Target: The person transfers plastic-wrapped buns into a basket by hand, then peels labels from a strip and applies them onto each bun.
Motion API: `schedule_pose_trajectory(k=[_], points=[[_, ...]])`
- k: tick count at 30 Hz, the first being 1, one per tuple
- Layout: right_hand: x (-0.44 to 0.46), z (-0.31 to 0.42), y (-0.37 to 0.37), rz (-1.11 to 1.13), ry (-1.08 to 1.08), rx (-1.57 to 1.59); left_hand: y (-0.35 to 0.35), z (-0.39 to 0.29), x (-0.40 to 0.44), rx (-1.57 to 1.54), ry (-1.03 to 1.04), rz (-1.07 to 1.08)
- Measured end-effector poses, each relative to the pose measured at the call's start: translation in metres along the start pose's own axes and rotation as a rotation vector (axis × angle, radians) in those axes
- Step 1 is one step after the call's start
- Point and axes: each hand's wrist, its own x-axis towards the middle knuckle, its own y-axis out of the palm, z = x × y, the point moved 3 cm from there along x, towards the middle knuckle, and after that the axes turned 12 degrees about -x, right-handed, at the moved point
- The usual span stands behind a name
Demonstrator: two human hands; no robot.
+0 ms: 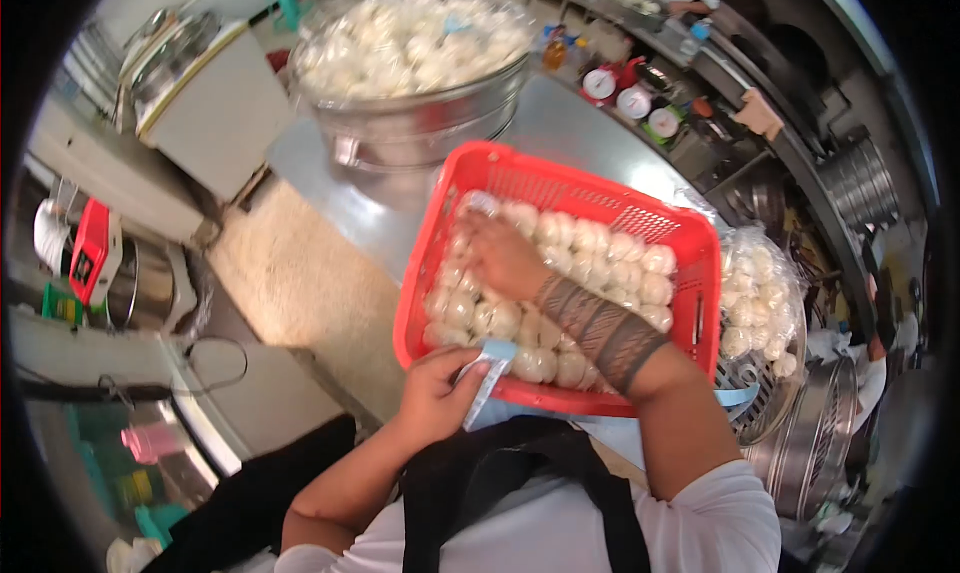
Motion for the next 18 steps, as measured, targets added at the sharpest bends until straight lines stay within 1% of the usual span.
schedule_pose_trajectory(k=[2,4,6,7,10,11,14,16,18], points=[[0.001,0.003,0.031,0.008,0.089,0.079,0.003,0.010,-0.003,-0.106,-0.062,-0.016],[-0.010,0.017,0.038,0.105,0.079,-0.136,0.003,0.015,-0.007,-0.222,-0.136,-0.028],[-0.033,0.024,0.022,0.199,0.010,-0.102,0.002,0.018,-0.009,-0.349,-0.218,-0.032],[-0.042,0.028,0.004,0.252,-0.024,-0.081,0.001,0.023,-0.008,-0.343,-0.196,-0.039],[-0.057,0.019,-0.070,0.688,0.226,0.584,0.009,0.016,-0.009,-0.394,-0.181,-0.020],[-0.077,0.016,-0.069,0.489,0.337,0.822,0.015,0.010,-0.009,-0.368,-0.190,-0.002],[-0.122,0.047,-0.138,0.332,0.385,1.561,0.046,-0.013,-0.011,-0.356,-0.206,0.117],[-0.150,0.060,-0.173,0.286,0.378,1.511,0.070,-0.028,-0.011,-0.295,-0.179,0.182],[-0.177,0.059,-0.187,0.226,0.393,1.456,0.090,-0.034,-0.012,-0.277,-0.167,0.219]])
